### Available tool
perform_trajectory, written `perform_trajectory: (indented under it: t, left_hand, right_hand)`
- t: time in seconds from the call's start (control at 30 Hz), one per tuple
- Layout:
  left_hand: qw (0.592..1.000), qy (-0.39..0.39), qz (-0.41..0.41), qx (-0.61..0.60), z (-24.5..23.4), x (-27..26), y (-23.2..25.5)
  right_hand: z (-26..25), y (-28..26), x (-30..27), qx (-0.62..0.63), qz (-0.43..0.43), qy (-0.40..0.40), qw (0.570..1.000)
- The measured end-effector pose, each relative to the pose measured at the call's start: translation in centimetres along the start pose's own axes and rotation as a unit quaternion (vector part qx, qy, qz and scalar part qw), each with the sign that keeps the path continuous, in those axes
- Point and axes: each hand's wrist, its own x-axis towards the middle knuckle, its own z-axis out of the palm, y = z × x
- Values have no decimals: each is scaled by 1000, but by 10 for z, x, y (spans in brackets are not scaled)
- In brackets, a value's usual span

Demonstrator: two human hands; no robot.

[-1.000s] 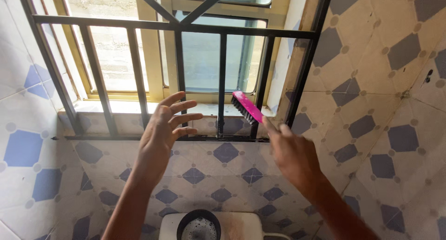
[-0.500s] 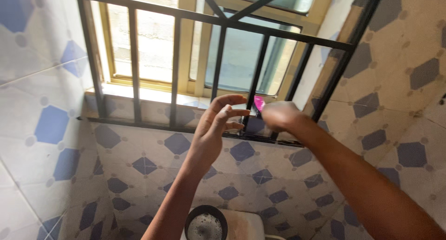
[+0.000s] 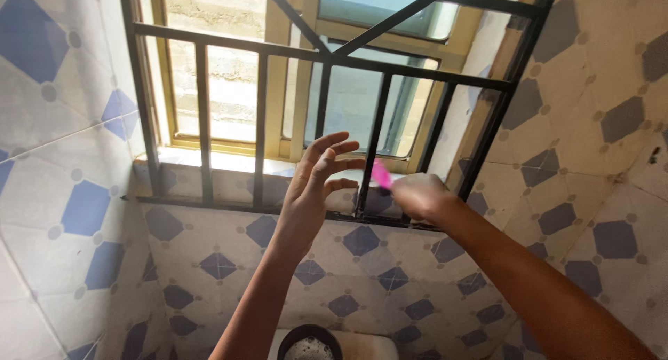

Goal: The person cleans the window bars and frames using a cleaning brush dipped in a container of soapy water.

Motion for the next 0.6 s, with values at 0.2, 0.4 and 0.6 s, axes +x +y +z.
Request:
perform_trajectory:
  t: [0.2, 0.4, 0.6]
  left_hand:
    - [1000, -19, 2, -18, 4, 8, 0]
    - [1000, -9, -12, -4, -1, 7, 1]
    - [999, 4, -38, 20, -2, 9, 0]
  right_hand:
    - [-6, -5, -12, -13, -28, 42, 999]
    - [-22, -14, -35, 407, 212, 47, 887]
    - [-9, 6, -11, 135, 98, 44, 985]
